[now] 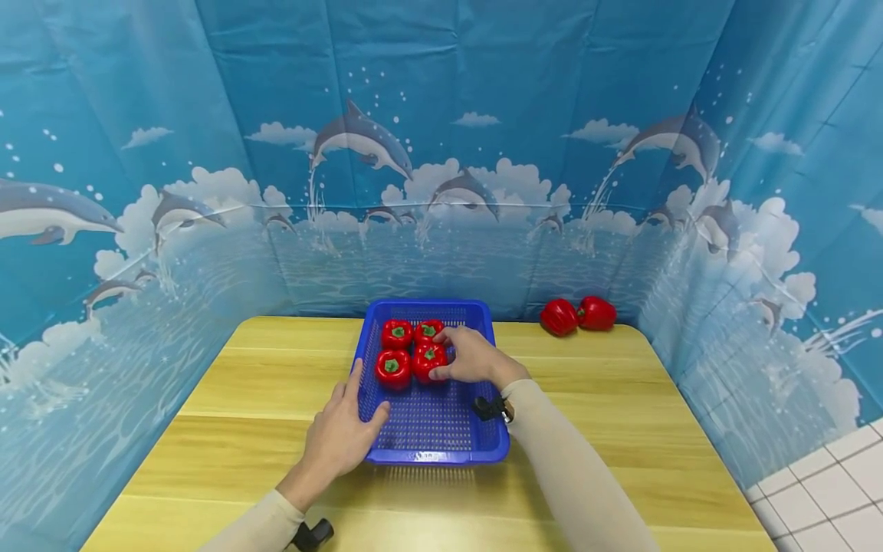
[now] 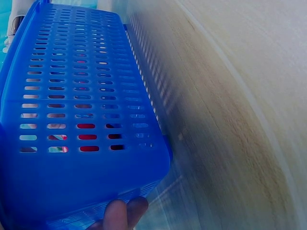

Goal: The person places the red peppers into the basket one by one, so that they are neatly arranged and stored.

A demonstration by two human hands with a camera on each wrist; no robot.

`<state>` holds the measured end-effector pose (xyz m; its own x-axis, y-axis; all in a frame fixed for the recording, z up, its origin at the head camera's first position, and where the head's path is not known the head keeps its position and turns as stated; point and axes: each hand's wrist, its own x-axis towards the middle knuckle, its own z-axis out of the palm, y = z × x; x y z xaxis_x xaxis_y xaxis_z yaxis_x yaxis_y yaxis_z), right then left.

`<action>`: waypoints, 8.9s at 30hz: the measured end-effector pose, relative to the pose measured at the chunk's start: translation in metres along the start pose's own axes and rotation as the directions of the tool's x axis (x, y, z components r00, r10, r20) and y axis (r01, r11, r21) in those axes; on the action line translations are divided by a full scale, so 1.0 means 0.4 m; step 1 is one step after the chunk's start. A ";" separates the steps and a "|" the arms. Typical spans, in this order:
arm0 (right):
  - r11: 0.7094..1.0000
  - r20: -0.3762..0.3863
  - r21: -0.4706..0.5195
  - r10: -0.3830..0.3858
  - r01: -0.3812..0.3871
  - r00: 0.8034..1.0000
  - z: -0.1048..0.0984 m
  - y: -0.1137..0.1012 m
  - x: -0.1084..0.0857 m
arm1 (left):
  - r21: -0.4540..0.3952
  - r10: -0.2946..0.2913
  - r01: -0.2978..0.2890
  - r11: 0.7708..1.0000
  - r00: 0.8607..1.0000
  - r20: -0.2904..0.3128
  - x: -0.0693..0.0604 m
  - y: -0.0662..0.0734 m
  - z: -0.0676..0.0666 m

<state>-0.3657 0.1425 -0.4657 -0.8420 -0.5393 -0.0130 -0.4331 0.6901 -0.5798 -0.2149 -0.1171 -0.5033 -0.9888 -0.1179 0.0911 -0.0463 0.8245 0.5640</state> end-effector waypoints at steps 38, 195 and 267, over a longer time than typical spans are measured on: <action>0.981 -0.039 0.193 -0.002 0.009 0.999 -0.019 0.020 -0.029 | 0.006 0.005 -0.005 1.000 1.000 0.007 -0.008 -0.001 0.003; 0.981 -0.386 0.041 0.189 -0.188 0.903 -0.135 0.442 -0.170 | -0.015 -0.010 0.010 1.000 1.000 0.012 0.007 -0.004 0.004; 0.989 -0.407 -0.143 -0.083 0.026 0.910 -0.167 0.057 -0.230 | -0.020 0.016 -0.016 1.000 1.000 -0.005 0.004 0.003 0.003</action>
<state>-0.3195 0.2401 -0.4232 -0.8609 -0.3517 0.3678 -0.4967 0.7377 -0.4572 -0.2169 -0.1158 -0.5035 -0.9887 -0.1074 0.1044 -0.0274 0.8151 0.5786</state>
